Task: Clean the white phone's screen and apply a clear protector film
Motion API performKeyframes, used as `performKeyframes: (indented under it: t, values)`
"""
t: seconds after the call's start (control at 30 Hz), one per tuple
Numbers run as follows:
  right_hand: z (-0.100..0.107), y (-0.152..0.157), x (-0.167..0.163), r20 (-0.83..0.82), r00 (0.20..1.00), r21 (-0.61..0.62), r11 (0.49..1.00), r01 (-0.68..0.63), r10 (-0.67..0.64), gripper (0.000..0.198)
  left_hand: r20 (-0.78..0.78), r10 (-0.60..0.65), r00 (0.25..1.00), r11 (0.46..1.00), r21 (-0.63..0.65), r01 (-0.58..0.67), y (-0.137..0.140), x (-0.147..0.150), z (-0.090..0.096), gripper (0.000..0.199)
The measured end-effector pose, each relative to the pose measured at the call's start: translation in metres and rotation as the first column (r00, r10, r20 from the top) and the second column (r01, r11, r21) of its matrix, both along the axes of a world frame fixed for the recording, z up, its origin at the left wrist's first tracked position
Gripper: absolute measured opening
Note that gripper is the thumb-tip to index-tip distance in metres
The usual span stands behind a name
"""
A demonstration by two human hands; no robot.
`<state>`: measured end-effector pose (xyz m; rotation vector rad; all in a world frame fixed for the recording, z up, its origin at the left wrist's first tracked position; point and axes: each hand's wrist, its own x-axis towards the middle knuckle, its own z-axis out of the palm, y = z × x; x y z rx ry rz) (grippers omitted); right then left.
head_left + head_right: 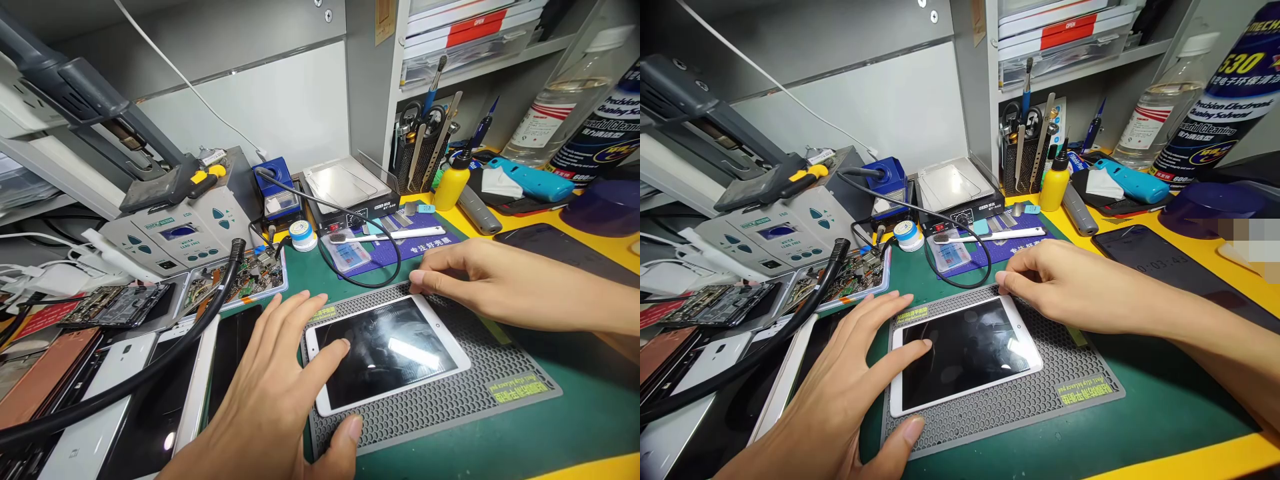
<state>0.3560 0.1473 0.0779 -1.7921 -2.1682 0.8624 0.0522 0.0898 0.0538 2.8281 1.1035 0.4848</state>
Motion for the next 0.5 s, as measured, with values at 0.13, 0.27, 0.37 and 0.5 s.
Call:
performKeyframes:
  t: [0.13,0.27,0.37,0.5]
  values:
    - [-0.0003,0.0017,0.0008,-0.045,0.996,-0.054,0.996,-0.076,0.073,0.043,-0.010,-0.001,1.000,1.000,0.008,0.001,0.0004,0.0011,0.0004,0.045]
    - [-0.0036,0.0037,0.0026,-0.052,0.996,-0.039,0.997,-0.068,0.066,0.049,-0.013,0.003,1.000,1.000,0.027,-0.002,0.0015,0.0018,0.0010,0.044]
    - [-0.0040,0.0040,0.0027,-0.039,0.997,-0.032,0.997,-0.070,0.069,0.049,-0.028,0.009,1.000,1.000,0.025,-0.008,0.0022,0.0025,0.0012,0.044]
    - [-0.0036,0.0035,0.0032,-0.030,0.996,-0.035,0.996,-0.080,0.079,0.046,-0.017,0.009,1.000,0.999,0.035,-0.008,0.0021,0.0037,0.0001,0.044]
